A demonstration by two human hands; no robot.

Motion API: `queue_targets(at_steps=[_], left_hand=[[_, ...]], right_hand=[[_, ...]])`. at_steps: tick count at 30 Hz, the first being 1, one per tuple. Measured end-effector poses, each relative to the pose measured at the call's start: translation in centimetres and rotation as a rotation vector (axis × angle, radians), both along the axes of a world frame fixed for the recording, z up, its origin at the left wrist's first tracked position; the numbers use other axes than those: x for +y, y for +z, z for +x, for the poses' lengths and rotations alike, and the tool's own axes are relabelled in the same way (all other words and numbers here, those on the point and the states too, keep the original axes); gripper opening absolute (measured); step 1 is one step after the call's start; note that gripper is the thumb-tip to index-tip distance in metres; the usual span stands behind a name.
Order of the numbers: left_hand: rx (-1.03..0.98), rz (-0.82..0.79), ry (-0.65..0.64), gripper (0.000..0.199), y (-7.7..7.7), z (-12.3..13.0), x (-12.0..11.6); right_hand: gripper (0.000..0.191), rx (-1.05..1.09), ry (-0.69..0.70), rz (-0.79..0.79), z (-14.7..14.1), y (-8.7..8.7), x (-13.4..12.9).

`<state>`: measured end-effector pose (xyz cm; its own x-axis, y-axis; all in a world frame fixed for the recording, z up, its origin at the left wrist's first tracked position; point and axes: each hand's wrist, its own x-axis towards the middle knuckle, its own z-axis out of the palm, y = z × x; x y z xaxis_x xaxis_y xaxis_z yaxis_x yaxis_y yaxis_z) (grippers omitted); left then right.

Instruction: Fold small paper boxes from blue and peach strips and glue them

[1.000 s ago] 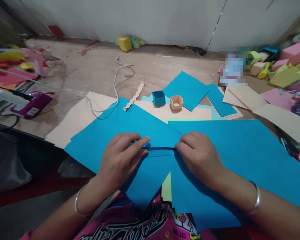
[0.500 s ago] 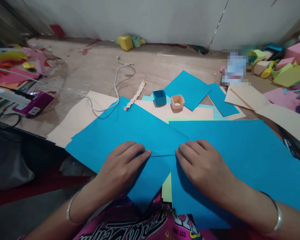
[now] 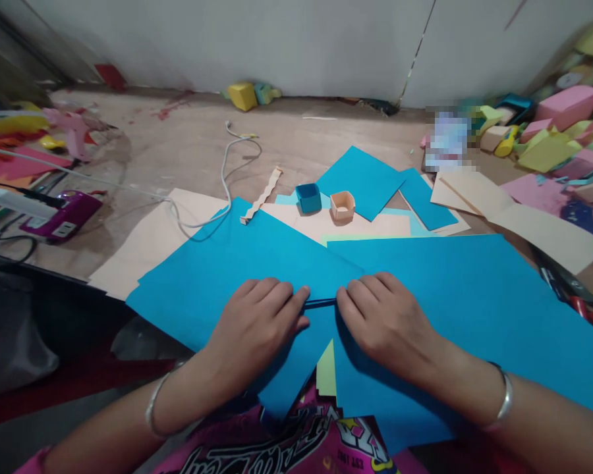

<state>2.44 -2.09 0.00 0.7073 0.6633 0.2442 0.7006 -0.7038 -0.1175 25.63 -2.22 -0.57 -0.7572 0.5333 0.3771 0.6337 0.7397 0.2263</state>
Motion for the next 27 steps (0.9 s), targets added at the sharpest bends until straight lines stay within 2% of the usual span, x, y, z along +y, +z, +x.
queue_targets(at_steps=[3,6,12,15,21,27], left_hand=[[-0.025,-0.018,0.010,0.009,-0.1,1.6,0.3],[-0.060,-0.018,0.010,0.018,0.0,2.6,0.4],[-0.131,0.064,-0.082,0.019,0.4,3.4,-0.2],[-0.133,0.039,-0.097,0.019,0.9,3.5,-0.5],[-0.162,-0.052,-0.092,0.018,1.9,1.2,-0.8],[-0.135,-0.157,-0.108,0.015,2.1,-1.6,-1.2]], right_hand=[[0.015,0.074,0.022,-0.015,0.0,-0.2,0.2],[0.014,0.124,0.022,-0.034,0.0,-0.3,0.1],[0.019,0.141,0.074,-0.084,0.1,-0.5,-0.5],[0.019,0.173,0.109,-0.093,0.4,-0.5,-0.7],[0.011,0.202,0.181,-0.072,0.5,-0.4,-1.0],[0.014,0.227,0.224,-0.125,0.1,-0.8,-1.0]])
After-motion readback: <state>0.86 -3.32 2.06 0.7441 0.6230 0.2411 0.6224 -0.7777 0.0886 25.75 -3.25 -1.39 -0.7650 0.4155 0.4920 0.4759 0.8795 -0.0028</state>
